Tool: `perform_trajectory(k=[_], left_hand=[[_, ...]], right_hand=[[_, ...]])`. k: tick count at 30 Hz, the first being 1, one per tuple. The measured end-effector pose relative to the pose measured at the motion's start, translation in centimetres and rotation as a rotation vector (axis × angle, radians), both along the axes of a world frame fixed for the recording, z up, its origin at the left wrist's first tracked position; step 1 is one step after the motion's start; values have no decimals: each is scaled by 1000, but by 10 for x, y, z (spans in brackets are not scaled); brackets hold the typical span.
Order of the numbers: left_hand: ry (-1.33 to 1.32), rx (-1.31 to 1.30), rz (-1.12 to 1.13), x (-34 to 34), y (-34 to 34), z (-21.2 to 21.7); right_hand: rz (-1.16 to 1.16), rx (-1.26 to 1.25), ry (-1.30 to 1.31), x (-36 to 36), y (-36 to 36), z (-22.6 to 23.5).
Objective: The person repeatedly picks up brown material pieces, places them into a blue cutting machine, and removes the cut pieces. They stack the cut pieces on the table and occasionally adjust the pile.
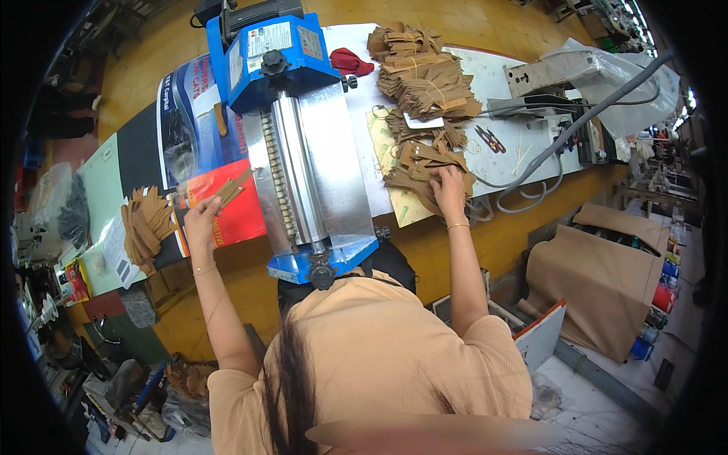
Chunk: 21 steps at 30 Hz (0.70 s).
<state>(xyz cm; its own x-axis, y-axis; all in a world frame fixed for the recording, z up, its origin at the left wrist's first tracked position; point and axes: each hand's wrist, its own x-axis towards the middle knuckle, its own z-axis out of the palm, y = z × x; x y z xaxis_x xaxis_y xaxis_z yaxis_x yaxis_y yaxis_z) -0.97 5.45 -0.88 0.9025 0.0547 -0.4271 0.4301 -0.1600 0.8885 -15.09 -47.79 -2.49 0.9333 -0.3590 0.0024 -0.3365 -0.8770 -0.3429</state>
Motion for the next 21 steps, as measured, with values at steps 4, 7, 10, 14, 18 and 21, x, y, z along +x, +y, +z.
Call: perform_trajectory(k=[4,7,10,14,18,21], left_hand=[[-52,44,42,9,18,-2],[-122,50,54,16,29,-8],[-83,-8,35,21,43,-26],[30,144,76,26,56,-61],[68,398,27,26,63,-83],[60,647,-37,24,64,-84]], right_hand=[[54,-90,5,-1,-2,-3],[126,-95,-8,0,-8,-5],[164,-65,-20,3,-9,-6],[186,-109,76,8,-9,0],[225,-110,104,9,-10,13],[223,-85,129,10,-9,27]])
